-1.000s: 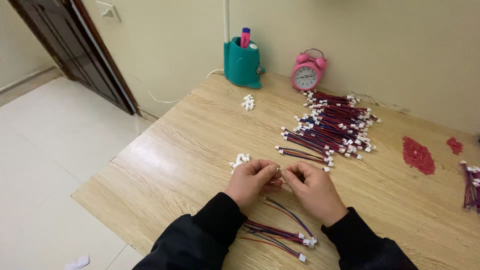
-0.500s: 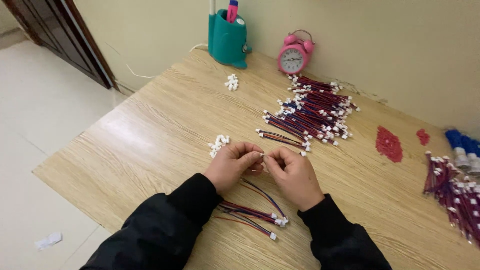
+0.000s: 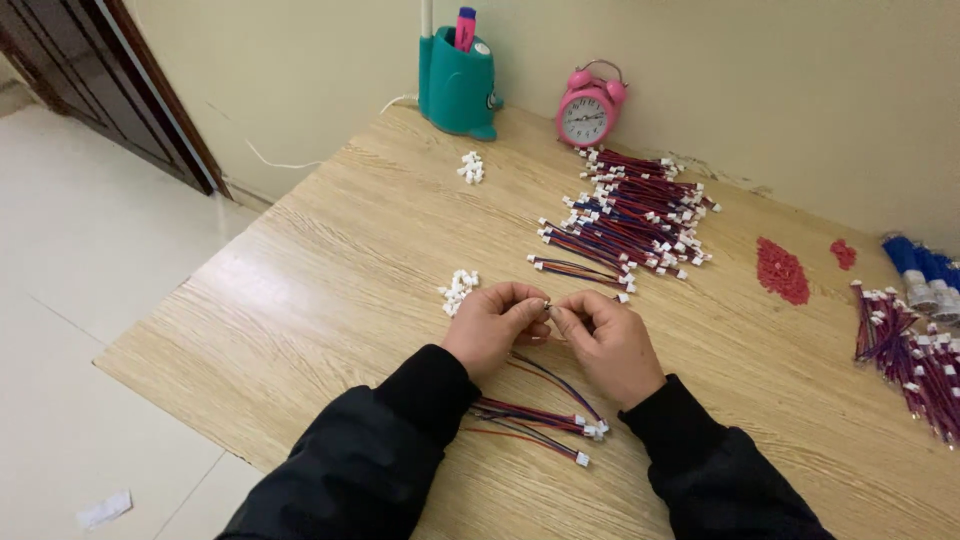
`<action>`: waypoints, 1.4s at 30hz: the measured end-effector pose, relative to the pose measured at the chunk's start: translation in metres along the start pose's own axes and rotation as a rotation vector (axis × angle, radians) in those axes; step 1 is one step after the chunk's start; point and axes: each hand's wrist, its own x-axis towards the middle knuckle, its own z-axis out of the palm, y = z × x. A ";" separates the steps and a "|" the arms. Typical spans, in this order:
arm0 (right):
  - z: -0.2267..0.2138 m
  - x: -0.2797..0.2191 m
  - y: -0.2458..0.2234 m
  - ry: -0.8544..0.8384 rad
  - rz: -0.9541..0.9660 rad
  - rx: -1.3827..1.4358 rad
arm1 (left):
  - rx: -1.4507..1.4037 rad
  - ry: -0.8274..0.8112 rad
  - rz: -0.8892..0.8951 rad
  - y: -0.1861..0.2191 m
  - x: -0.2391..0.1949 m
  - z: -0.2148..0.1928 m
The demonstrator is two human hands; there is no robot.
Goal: Assembling small plastic connectors onto wire harnesses on a wooden table
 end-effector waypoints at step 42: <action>-0.004 -0.002 -0.002 0.009 -0.041 0.027 | 0.045 0.045 -0.027 0.019 -0.016 0.010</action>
